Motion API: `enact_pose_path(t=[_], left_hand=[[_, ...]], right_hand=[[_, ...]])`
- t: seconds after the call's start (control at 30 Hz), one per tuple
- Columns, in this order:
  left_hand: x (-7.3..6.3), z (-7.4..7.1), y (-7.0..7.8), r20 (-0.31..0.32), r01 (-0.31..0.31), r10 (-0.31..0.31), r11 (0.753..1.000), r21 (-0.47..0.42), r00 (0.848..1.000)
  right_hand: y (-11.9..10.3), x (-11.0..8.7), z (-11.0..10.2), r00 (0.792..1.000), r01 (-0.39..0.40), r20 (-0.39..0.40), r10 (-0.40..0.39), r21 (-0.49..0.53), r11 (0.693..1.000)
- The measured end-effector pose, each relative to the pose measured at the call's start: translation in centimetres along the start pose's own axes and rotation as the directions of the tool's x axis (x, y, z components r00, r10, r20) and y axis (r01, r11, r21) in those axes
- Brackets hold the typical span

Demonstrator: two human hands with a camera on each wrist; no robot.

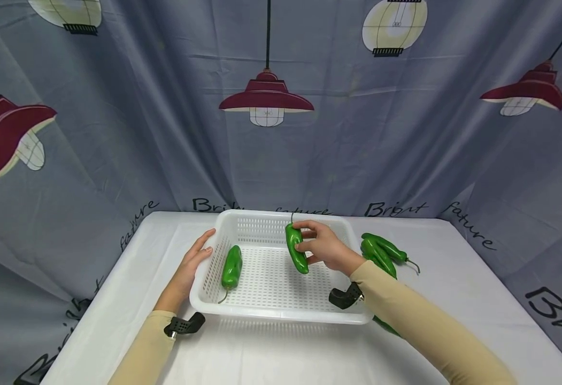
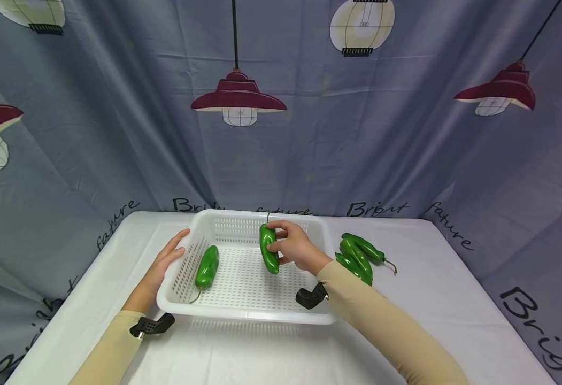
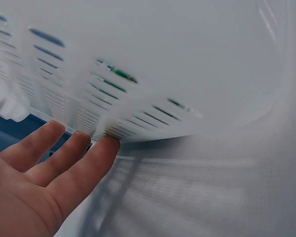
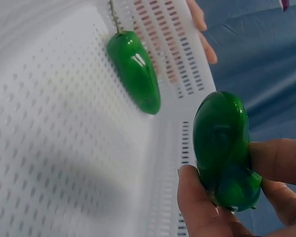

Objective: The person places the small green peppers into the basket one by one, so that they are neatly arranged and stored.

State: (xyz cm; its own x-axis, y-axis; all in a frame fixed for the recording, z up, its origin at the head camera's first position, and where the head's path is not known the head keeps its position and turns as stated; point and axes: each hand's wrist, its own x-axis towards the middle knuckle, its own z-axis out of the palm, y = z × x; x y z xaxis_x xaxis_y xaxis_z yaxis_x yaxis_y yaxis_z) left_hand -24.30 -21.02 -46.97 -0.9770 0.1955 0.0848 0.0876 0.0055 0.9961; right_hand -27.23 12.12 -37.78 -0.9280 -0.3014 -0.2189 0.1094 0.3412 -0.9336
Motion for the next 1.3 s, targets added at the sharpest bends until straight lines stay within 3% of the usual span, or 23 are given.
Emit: enact_pose_path(t=[0.47, 1.3], left_hand=[[-0.2, 0.1, 0.2, -0.013, 0.005, -0.005, 1.000, 0.000, 1.000], [-0.2, 0.1, 0.3, -0.010, -0.002, 0.002, 1.000, 0.001, 1.000]], right_hand=[[-0.3, 2.1, 4.1, 1.000, -0.015, 0.012, 0.014, 0.061, 0.998], [-0.2, 3.1, 7.4, 0.996, -0.031, 0.083, 0.029, 0.024, 0.999]])
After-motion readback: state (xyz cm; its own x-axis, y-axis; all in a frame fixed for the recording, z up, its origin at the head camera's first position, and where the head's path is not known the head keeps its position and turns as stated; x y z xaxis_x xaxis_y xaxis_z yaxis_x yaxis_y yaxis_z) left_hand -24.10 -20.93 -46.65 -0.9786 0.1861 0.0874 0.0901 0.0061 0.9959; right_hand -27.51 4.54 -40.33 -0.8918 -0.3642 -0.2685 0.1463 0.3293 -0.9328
